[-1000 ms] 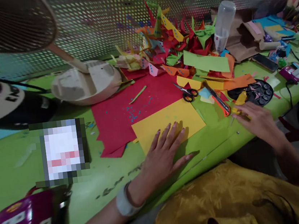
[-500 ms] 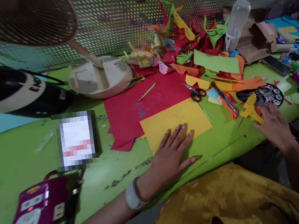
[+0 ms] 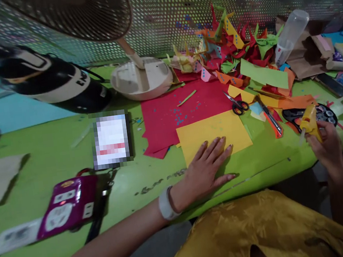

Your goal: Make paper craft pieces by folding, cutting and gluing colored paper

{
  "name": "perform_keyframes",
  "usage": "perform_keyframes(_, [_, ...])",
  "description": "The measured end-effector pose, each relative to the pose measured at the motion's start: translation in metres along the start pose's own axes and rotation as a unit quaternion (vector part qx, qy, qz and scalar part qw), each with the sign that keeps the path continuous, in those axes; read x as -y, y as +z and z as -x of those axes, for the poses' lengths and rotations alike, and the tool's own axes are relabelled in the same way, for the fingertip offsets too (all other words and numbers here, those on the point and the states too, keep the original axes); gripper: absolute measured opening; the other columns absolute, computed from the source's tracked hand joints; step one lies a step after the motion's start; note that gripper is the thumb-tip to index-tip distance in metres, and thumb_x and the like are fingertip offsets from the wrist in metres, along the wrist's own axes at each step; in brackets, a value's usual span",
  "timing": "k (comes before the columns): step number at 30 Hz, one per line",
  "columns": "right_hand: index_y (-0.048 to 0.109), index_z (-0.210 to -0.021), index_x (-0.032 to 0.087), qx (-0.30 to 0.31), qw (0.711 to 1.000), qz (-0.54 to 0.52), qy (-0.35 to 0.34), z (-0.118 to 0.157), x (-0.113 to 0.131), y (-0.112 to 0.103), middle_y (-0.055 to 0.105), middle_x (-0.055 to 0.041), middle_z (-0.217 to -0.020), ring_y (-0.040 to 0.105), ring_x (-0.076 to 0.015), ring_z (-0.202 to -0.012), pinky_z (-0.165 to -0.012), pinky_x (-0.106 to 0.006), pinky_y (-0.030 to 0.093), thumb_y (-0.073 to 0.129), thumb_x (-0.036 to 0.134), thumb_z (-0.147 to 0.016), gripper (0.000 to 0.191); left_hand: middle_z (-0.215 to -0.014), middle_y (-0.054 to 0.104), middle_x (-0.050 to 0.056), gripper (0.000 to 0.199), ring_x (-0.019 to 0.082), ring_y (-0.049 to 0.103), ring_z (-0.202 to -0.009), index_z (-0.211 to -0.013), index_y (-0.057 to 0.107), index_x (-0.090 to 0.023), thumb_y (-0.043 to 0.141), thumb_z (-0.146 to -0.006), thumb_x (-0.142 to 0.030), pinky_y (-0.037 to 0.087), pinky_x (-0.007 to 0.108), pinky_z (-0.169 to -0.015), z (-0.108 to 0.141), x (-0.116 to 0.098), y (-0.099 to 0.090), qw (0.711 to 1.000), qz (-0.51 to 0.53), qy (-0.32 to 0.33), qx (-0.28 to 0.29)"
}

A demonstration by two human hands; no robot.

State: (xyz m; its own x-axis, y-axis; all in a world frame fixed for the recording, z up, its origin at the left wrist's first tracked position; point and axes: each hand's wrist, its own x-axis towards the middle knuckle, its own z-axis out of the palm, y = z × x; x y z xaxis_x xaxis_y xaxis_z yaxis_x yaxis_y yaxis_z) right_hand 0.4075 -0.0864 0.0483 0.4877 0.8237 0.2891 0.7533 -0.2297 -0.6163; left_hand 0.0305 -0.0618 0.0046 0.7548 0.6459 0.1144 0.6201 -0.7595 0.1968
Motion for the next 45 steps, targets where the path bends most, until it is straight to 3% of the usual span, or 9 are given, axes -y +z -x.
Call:
perform_keyframes(3, [0.056,-0.096,0.022,0.047,0.975,-0.207,0.070,-0.002,0.017,0.008,0.060,-0.0003,-0.076,0.055,-0.0159,-0.057,-0.051,-0.029,0.044,0.070,0.035,-0.060,0.040,-0.164,0.024,0.013,0.080,0.029,0.017,-0.152,-0.158,0.021,-0.021,0.037,-0.094,-0.067,0.017,0.048,-0.122,0.000,-0.001,-0.001,1.000,0.004,-0.003,-0.002])
perform_keyframes(8, [0.051,-0.079,0.024,0.180,0.867,-0.451,0.109,-0.008,0.070,0.015,0.056,0.0024,-0.069,0.038,-0.0089,-0.044,-0.039,-0.023,0.026,0.061,0.035,-0.059,0.025,-0.163,0.026,0.012,0.081,0.028,0.021,-0.151,-0.158,0.021,-0.023,0.038,-0.093,-0.068,0.017,0.047,-0.122,-0.001,0.000,-0.003,1.000,0.011,-0.007,-0.013])
perform_keyframes(14, [0.051,-0.074,0.024,0.305,0.795,-0.508,0.132,-0.017,0.116,0.030,0.061,-0.0002,-0.072,0.023,-0.0061,-0.045,-0.037,-0.020,0.014,0.062,0.039,-0.062,0.023,-0.164,0.025,0.010,0.080,0.029,0.020,-0.152,-0.158,0.021,-0.024,0.038,-0.094,-0.068,0.019,0.048,-0.122,-0.002,0.001,-0.009,1.000,0.007,-0.002,-0.015])
perform_keyframes(19, [0.060,-0.086,0.023,0.403,0.747,-0.512,0.127,-0.018,0.125,0.051,0.068,0.0009,-0.074,0.053,-0.0099,-0.053,-0.039,-0.018,0.029,0.067,0.036,-0.070,0.022,-0.165,0.022,0.011,0.081,0.029,0.017,-0.152,-0.159,0.017,-0.024,0.038,-0.094,-0.067,0.017,0.047,-0.122,0.000,0.001,-0.011,1.000,-0.004,-0.005,-0.008])
perform_keyframes(22, [0.062,-0.090,0.021,0.463,0.747,-0.468,0.097,-0.015,0.125,0.062,0.071,0.0014,-0.075,0.060,-0.0097,-0.050,-0.041,-0.018,0.034,0.065,0.037,-0.078,0.021,-0.165,0.022,0.012,0.082,0.030,0.017,-0.152,-0.159,0.018,-0.022,0.039,-0.094,-0.067,0.016,0.047,-0.122,0.001,0.001,-0.012,1.000,-0.014,-0.005,-0.003])
perform_keyframes(25, [0.062,-0.090,0.019,0.495,0.752,-0.427,0.083,-0.012,0.122,0.070,0.070,0.0016,-0.069,0.054,-0.0082,-0.037,-0.037,-0.020,0.036,0.066,0.045,-0.079,0.028,-0.164,0.023,0.011,0.082,0.030,0.018,-0.152,-0.159,0.016,-0.023,0.039,-0.094,-0.067,0.017,0.046,-0.122,0.001,0.000,-0.014,1.000,-0.015,-0.002,-0.002])
perform_keyframes(28, [0.061,-0.087,0.019,0.460,0.767,-0.440,0.083,-0.012,0.116,0.075,0.060,0.0064,-0.053,0.048,-0.0086,-0.034,-0.033,-0.020,0.036,0.072,0.048,-0.075,0.033,-0.164,0.023,0.010,0.082,0.029,0.020,-0.152,-0.160,0.011,-0.024,0.040,-0.094,-0.065,0.017,0.046,-0.122,0.000,-0.001,-0.017,1.000,-0.011,-0.001,-0.007])
perform_keyframes(33, [0.061,-0.085,0.020,0.365,0.784,-0.484,0.132,-0.018,0.110,0.074,0.050,0.0096,-0.048,0.041,-0.0061,-0.034,-0.033,-0.018,0.032,0.074,0.042,-0.077,0.026,-0.163,0.026,0.010,0.080,0.027,0.023,-0.151,-0.160,0.004,-0.023,0.040,-0.098,-0.059,0.021,0.044,-0.122,0.000,-0.004,-0.025,1.000,0.012,0.007,0.001])
perform_keyframes(45, [0.061,-0.086,0.021,0.350,0.777,-0.503,0.146,-0.020,0.107,0.073,0.048,0.0098,-0.049,0.039,-0.0064,-0.035,-0.035,-0.020,0.033,0.073,0.036,-0.077,0.020,-0.162,0.029,0.010,0.075,0.026,0.026,-0.150,-0.158,0.018,-0.023,0.042,-0.097,-0.058,0.025,0.044,-0.122,-0.001,0.007,-0.021,0.999,0.045,-0.011,0.005])
